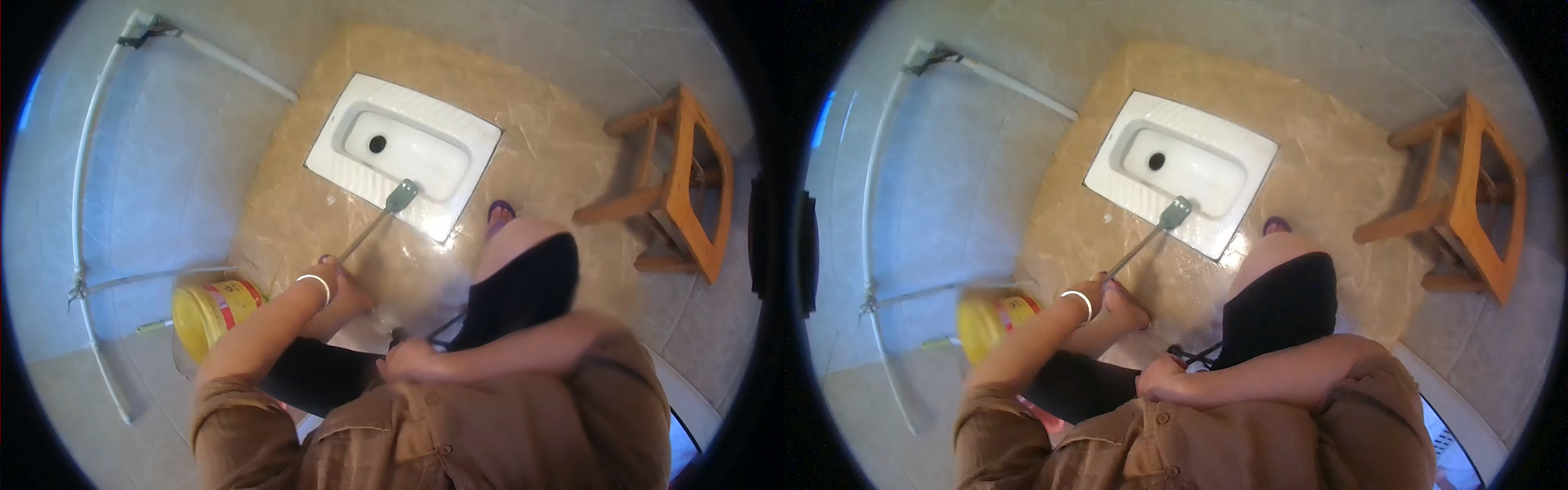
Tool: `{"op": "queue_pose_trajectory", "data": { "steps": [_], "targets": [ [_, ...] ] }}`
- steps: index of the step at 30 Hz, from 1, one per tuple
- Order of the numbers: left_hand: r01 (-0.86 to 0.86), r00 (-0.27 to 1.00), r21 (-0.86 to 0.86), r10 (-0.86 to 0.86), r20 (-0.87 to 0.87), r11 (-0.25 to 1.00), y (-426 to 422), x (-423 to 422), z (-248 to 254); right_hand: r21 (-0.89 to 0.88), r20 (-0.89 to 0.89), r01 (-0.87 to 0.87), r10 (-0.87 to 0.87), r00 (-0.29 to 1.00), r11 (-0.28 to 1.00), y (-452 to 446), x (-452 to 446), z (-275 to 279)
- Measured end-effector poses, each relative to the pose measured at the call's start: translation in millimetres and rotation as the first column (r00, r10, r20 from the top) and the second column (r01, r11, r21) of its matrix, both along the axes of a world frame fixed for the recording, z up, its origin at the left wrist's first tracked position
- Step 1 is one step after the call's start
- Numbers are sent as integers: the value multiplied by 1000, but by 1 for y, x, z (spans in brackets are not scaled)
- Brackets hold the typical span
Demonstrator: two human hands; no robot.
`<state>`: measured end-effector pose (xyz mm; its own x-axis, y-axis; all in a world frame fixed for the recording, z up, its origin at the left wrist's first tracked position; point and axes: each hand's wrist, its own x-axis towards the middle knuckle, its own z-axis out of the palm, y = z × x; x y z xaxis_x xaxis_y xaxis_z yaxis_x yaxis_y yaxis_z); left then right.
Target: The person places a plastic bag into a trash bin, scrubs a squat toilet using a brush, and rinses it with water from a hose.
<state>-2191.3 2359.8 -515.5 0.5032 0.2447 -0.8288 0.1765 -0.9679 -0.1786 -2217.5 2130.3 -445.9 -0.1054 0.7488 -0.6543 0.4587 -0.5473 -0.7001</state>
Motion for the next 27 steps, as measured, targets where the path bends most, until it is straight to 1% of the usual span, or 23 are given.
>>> {"op": "queue_pose_trajectory", "data": {
  "steps": [2, 5, 7, 8, 10, 12, 14, 15, 18, 21, 23, 24, 27],
  "targets": [
    [25, 991, 7, -24, -133, 1000, 1, -11, 29, -2, -27, 66, -66, 997, 998, -3, -4, -3],
    [61, 989, -42, -66, -129, 997, 0, -27, 45, 15, 23, 71, -71, 997, 997, -1, -9, -10],
    [132, 980, -20, -133, -148, 991, -8, -16, 38, 26, 23, 73, -73, 997, 997, -3, -6, -5],
    [181, 968, 6, -177, -180, 984, -9, -14, 22, 28, 24, 71, -72, 997, 997, -3, -2, -2],
    [210, 959, 11, -204, -198, 978, -11, -14, 14, 29, 27, 53, -53, 998, 998, 1, -4, -2],
    [176, 973, -12, -176, -150, 984, -11, -13, 18, 52, 35, 48, -49, 998, 998, 1, -9, -4],
    [147, 976, -17, -148, -157, 989, -18, -11, 28, 99, 55, 66, -71, 996, 993, 1, -12, -7],
    [136, 977, -21, -138, -161, 990, -20, -11, 30, 96, 51, 80, -85, 995, 992, 1, -14, -9],
    [94, 988, -21, -96, -120, 995, 0, -30, -1, 76, 37, 119, -122, 992, 990, -2, -13, -10],
    [91, 986, -29, -95, -134, 995, -6, -26, 5, 70, 41, 129, -132, 990, 989, -2, -12, -9],
    [116, 978, -38, -121, -171, 992, -16, -16, 17, 79, 65, 120, -125, 990, 990, -2, -14, -9],
    [130, 973, -43, -135, -189, 991, -20, -13, 22, 83, 59, 141, -147, 987, 986, -2, -15, -10],
    [150, 978, -30, -153, -142, 988, -22, -9, 28, 96, 38, 183, -187, 982, 978, -3, -16, -12]
  ]
}}
